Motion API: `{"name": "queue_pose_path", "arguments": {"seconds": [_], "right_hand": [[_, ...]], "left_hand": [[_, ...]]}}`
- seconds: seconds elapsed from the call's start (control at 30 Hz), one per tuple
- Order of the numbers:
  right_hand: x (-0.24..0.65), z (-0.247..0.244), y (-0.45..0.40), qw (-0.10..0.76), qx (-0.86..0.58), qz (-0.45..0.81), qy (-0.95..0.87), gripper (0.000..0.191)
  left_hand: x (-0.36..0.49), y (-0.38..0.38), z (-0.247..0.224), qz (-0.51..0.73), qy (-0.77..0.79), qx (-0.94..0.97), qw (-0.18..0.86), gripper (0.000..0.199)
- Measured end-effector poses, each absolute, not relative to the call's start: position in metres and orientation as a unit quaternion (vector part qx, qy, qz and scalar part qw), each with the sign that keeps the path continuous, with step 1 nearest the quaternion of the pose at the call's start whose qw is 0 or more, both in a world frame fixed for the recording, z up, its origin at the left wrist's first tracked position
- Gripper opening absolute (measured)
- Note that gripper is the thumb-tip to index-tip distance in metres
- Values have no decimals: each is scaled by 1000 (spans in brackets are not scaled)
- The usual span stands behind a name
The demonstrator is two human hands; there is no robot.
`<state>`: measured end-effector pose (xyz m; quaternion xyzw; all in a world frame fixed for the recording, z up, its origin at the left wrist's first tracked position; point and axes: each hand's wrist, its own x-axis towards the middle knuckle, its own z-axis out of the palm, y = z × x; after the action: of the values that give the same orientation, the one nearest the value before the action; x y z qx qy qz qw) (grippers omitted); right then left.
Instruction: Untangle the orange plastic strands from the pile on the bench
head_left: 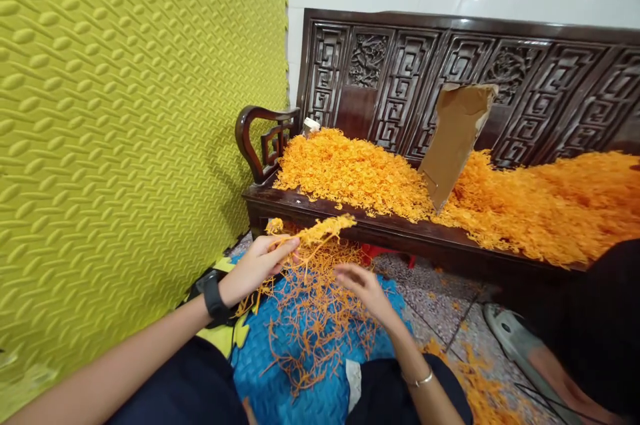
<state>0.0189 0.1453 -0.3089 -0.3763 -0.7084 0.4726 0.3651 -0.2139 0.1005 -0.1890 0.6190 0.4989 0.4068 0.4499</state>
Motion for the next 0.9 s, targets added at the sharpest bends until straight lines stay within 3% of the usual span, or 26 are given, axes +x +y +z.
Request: {"name": "queue_pose_path", "arguments": {"seconds": [0.17,0.27,0.33,0.47,0.6,0.7,0.9], "right_hand": [[19,-246,136,505,-310,477,-649,45],[13,-245,121,600,-328,400,-610,24],[13,-250,111,662,-321,362,-573,21],[21,-249,100,639,-323,373,-591,38],[27,-246,97,636,-327,349,-606,13],[28,-257,99,662,-334,391,-545,7],[31,-286,104,679,-369,516,-369,24]], "left_hand": [[-208,98,-193,322,492,654,476,40],[-204,96,-193,308,485,669,471,40],[-202,96,-192,307,477,685,458,39],[-200,97,-194,285,458,722,434,39],[-199,97,-196,256,439,758,409,39],[-200,96,-196,230,424,784,391,40],[-199,93,-201,181,429,836,291,39]]}}
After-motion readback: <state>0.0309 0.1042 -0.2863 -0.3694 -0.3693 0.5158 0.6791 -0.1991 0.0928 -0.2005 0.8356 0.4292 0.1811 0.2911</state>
